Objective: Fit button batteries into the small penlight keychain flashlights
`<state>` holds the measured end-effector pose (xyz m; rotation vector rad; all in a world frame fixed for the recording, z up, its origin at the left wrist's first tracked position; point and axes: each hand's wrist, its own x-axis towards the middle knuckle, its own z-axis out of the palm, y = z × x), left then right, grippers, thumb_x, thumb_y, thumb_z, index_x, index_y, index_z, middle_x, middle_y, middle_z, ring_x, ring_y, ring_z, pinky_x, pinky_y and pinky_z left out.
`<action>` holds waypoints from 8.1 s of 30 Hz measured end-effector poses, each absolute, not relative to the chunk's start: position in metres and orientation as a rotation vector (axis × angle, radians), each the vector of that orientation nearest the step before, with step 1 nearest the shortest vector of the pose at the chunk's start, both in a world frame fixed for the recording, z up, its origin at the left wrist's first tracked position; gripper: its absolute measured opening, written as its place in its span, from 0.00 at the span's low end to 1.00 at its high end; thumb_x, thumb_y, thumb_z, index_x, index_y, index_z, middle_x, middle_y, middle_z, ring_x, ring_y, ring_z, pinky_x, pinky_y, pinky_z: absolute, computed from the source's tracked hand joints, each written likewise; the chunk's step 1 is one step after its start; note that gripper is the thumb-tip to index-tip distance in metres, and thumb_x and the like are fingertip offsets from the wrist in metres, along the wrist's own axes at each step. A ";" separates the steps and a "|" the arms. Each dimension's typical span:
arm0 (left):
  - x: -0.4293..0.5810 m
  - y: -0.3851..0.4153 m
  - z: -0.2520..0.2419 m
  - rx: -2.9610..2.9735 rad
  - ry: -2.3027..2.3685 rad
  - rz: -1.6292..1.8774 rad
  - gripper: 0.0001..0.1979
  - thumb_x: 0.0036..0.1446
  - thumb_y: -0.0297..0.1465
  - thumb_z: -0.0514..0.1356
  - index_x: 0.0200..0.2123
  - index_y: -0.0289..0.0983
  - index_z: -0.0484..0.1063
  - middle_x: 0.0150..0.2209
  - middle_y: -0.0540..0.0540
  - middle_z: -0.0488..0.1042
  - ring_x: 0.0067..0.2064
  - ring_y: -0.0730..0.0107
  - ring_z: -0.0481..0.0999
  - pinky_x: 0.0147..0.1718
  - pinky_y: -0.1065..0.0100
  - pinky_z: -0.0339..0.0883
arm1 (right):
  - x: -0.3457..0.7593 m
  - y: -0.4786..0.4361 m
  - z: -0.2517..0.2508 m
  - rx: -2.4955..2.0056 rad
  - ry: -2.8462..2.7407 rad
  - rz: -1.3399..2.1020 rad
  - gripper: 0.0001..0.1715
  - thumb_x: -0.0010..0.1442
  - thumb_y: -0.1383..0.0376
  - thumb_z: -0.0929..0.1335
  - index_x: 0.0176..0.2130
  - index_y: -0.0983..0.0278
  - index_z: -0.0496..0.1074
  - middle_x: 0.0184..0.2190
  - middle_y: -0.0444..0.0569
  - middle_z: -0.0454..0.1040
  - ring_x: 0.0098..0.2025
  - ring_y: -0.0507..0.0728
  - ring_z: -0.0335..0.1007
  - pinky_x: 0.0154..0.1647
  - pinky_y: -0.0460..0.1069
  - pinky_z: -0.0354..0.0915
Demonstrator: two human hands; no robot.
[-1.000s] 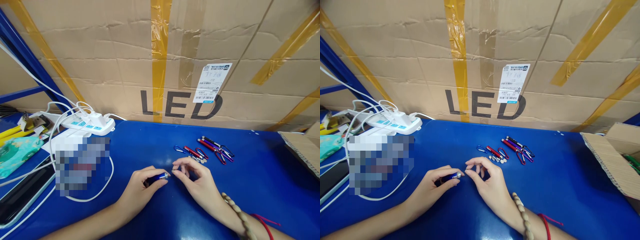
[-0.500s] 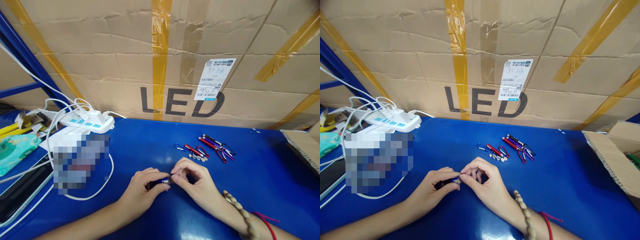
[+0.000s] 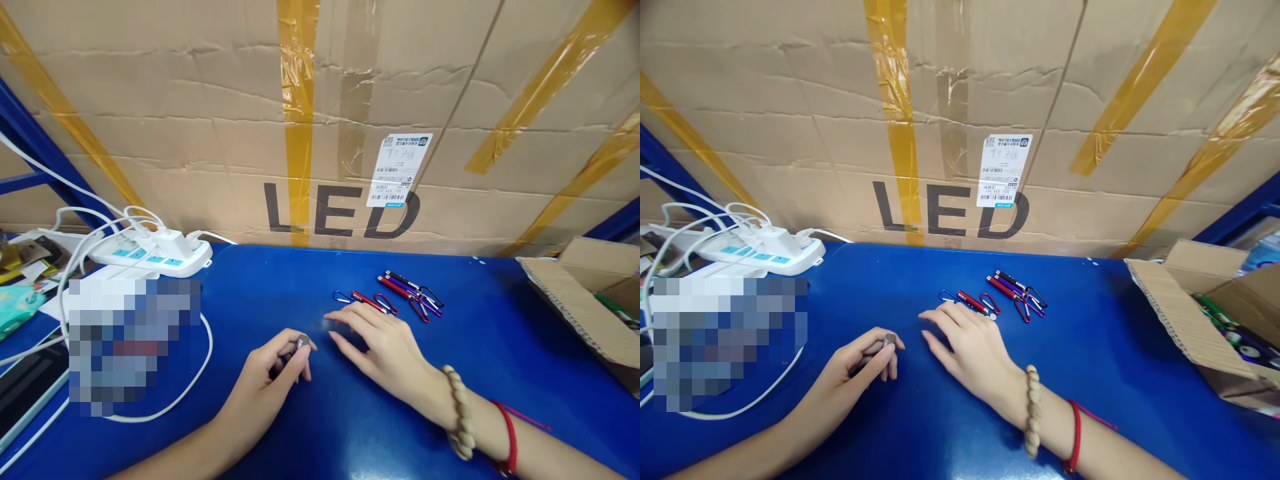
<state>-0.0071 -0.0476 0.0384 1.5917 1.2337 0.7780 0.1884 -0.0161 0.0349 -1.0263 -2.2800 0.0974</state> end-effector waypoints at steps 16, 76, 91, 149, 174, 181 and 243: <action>-0.005 -0.050 0.041 1.507 1.212 0.847 0.14 0.60 0.40 0.50 0.34 0.36 0.68 0.23 0.52 0.66 0.26 0.72 0.64 0.24 0.71 0.55 | 0.220 0.001 0.034 -1.515 -2.461 -0.417 0.06 0.60 0.66 0.66 0.35 0.61 0.74 0.32 0.46 0.76 0.29 0.54 0.73 0.22 0.45 0.60; -0.005 -0.066 0.045 1.748 1.155 0.787 0.10 0.63 0.32 0.48 0.32 0.38 0.66 0.22 0.54 0.65 0.26 0.73 0.66 0.29 0.73 0.59 | 0.183 -0.022 0.019 -1.010 -2.172 0.478 0.10 0.65 0.67 0.59 0.43 0.60 0.68 0.38 0.50 0.71 0.39 0.54 0.70 0.39 0.49 0.68; -0.004 -0.061 0.037 1.928 1.225 0.777 0.07 0.60 0.29 0.56 0.38 0.40 0.74 0.37 0.49 0.77 0.39 0.64 0.74 0.43 0.67 0.61 | 0.176 -0.035 0.024 -0.870 -1.728 1.281 0.11 0.64 0.55 0.61 0.44 0.57 0.58 0.33 0.43 0.63 0.31 0.50 0.61 0.29 0.44 0.62; -0.012 -0.051 0.026 2.023 1.195 0.756 0.08 0.64 0.29 0.49 0.41 0.42 0.66 0.35 0.51 0.75 0.37 0.67 0.73 0.38 0.69 0.65 | 0.174 -0.021 0.027 -1.092 -1.627 1.788 0.22 0.51 0.49 0.70 0.26 0.65 0.65 0.12 0.35 0.57 0.12 0.44 0.50 0.08 0.38 0.51; -0.012 -0.054 0.033 1.996 1.245 0.729 0.09 0.64 0.29 0.51 0.42 0.41 0.69 0.38 0.51 0.76 0.39 0.69 0.75 0.40 0.70 0.65 | 0.178 -0.031 0.033 -0.948 -1.852 0.654 0.07 0.52 0.58 0.73 0.29 0.58 0.80 0.24 0.46 0.71 0.23 0.50 0.65 0.20 0.44 0.63; -0.010 -0.056 0.030 2.025 1.132 0.766 0.09 0.63 0.27 0.51 0.42 0.41 0.69 0.39 0.52 0.76 0.39 0.71 0.74 0.40 0.73 0.64 | 0.182 -0.034 0.030 -0.898 -1.874 0.654 0.06 0.53 0.60 0.72 0.30 0.58 0.80 0.25 0.46 0.71 0.25 0.51 0.69 0.22 0.44 0.65; -0.008 -0.058 0.028 1.970 1.267 0.800 0.08 0.63 0.31 0.49 0.41 0.43 0.66 0.37 0.50 0.75 0.39 0.67 0.75 0.38 0.70 0.65 | 0.182 -0.030 0.065 -1.189 -1.887 1.167 0.11 0.59 0.59 0.66 0.37 0.63 0.73 0.32 0.45 0.72 0.19 0.45 0.62 0.18 0.42 0.59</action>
